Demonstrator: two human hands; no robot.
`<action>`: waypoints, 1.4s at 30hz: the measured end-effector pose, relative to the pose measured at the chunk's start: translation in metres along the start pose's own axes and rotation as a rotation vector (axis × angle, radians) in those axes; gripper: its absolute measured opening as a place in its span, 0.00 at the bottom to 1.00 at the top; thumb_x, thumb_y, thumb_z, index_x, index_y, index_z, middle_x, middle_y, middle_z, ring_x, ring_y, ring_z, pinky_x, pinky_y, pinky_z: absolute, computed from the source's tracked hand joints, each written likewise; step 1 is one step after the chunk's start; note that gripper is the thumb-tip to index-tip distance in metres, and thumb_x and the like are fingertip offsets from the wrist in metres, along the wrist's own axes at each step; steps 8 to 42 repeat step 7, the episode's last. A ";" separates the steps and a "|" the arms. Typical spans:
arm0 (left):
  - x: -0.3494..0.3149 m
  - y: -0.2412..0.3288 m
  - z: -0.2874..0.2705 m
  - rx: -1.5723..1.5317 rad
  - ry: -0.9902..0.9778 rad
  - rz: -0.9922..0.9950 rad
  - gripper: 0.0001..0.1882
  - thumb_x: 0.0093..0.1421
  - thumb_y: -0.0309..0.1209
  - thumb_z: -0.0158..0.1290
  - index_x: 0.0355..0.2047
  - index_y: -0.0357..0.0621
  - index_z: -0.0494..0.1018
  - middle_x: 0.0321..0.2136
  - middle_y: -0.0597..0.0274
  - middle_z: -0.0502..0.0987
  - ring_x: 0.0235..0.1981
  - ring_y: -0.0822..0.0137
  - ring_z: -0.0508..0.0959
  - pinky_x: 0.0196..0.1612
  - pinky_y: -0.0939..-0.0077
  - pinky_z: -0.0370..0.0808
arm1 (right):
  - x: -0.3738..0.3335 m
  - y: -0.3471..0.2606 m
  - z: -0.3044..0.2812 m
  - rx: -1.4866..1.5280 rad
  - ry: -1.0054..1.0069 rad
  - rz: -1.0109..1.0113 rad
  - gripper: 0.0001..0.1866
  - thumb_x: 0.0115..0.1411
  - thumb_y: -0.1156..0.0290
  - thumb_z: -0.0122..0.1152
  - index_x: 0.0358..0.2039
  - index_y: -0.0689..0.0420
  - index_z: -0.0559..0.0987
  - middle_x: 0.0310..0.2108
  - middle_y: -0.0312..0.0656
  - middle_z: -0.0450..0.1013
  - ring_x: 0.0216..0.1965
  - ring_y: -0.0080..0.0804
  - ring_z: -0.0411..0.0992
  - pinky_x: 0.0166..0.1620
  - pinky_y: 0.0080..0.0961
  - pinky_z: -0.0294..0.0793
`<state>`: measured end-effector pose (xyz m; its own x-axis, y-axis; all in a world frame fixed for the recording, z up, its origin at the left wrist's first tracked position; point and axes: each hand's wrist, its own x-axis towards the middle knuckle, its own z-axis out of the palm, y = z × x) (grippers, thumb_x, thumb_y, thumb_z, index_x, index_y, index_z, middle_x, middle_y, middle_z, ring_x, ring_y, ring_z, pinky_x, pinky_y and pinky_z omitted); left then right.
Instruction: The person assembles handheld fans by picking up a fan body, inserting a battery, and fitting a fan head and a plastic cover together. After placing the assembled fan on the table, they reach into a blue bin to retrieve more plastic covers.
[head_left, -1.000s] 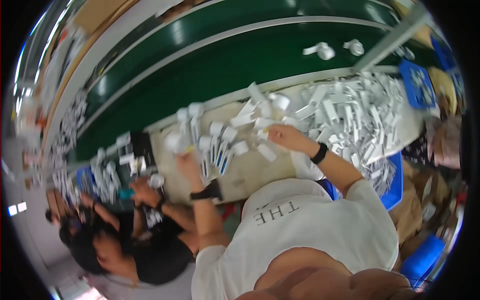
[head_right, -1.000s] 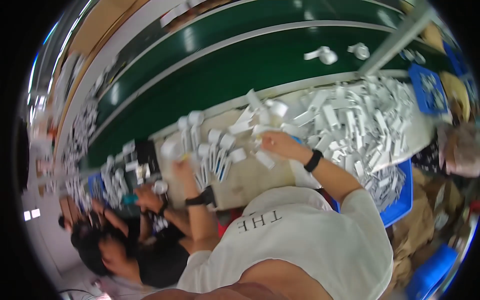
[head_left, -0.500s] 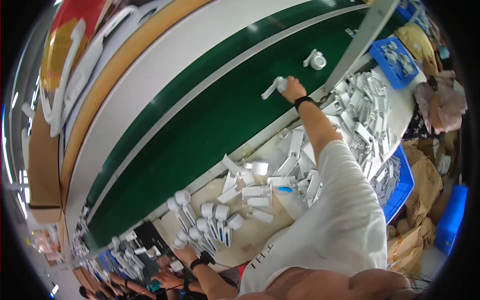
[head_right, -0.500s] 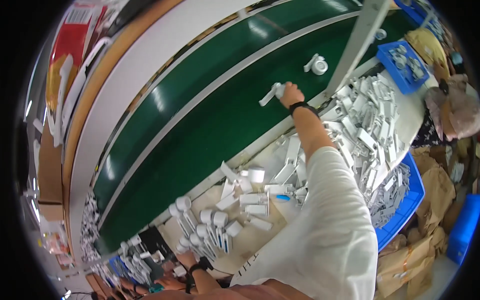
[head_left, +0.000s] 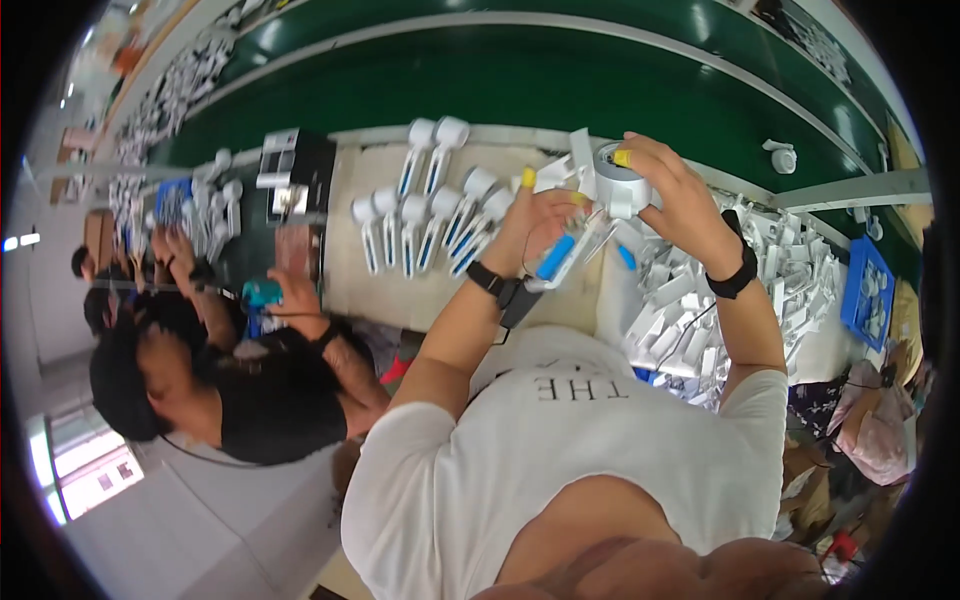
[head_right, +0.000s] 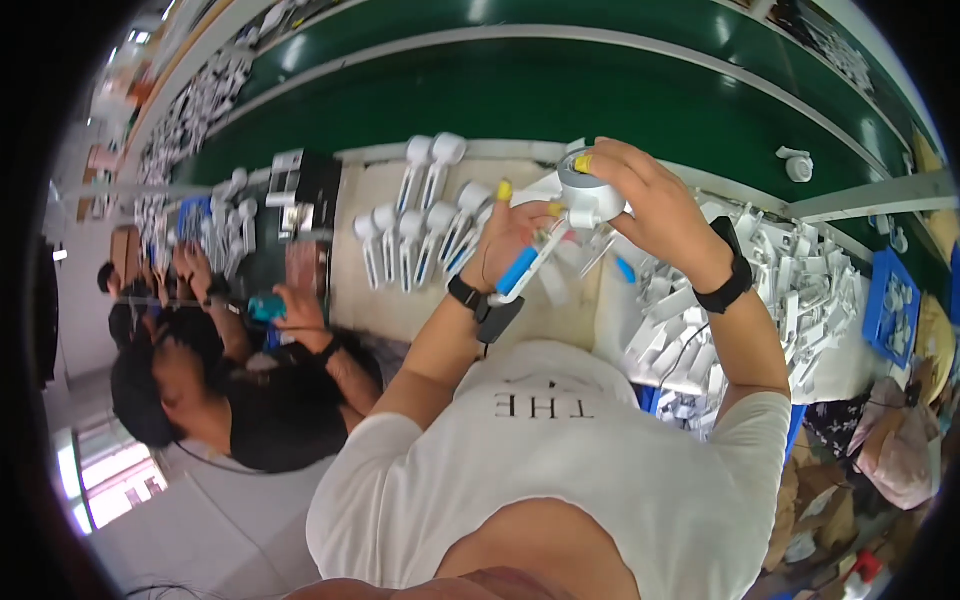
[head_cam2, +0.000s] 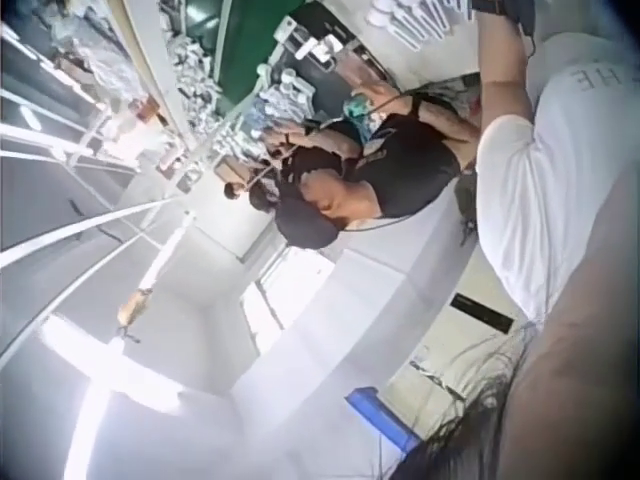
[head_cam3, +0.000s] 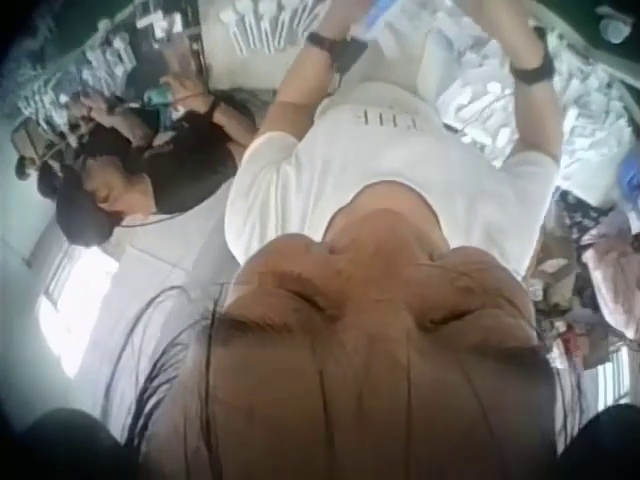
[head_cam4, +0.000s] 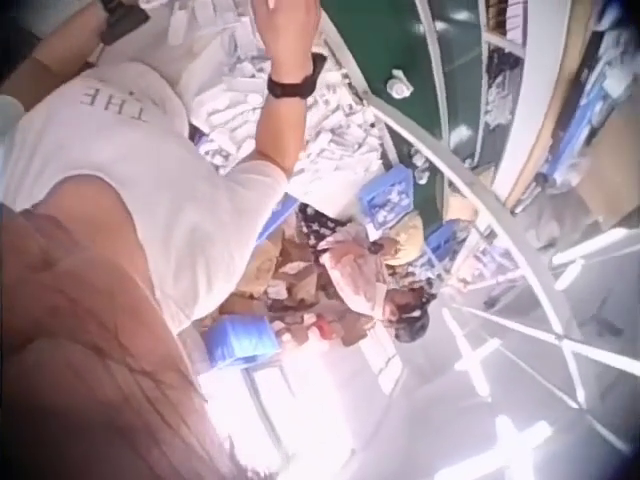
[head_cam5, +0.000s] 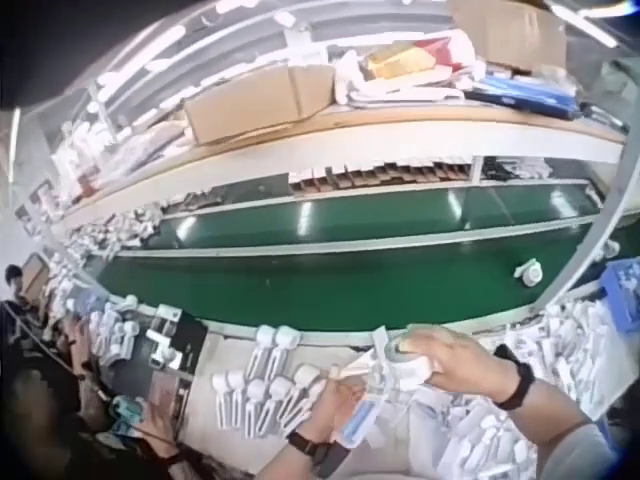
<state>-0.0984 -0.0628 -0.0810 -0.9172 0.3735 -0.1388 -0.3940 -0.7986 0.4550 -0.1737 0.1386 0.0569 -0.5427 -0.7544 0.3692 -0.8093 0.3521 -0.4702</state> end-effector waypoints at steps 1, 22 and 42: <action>-0.008 -0.002 0.010 -0.186 -0.221 -0.091 0.33 0.60 0.54 0.31 0.44 0.33 0.64 0.44 0.47 0.69 0.43 0.53 0.72 0.45 0.67 0.69 | -0.003 -0.013 0.004 -0.084 0.015 -0.056 0.31 0.34 0.85 0.59 0.44 0.55 0.67 0.48 0.46 0.63 0.49 0.46 0.63 0.47 0.32 0.68; -0.076 -0.010 0.062 0.149 0.064 -0.143 0.36 0.57 0.59 0.29 0.51 0.39 0.61 0.46 0.46 0.68 0.44 0.51 0.72 0.44 0.62 0.70 | -0.035 -0.060 0.029 -0.325 0.103 -0.116 0.31 0.31 0.84 0.58 0.42 0.51 0.70 0.43 0.42 0.65 0.51 0.42 0.62 0.49 0.32 0.67; -0.076 -0.010 0.062 0.149 0.064 -0.143 0.36 0.57 0.59 0.29 0.51 0.39 0.61 0.46 0.46 0.68 0.44 0.51 0.72 0.44 0.62 0.70 | -0.035 -0.060 0.029 -0.325 0.103 -0.116 0.31 0.31 0.84 0.58 0.42 0.51 0.70 0.43 0.42 0.65 0.51 0.42 0.62 0.49 0.32 0.67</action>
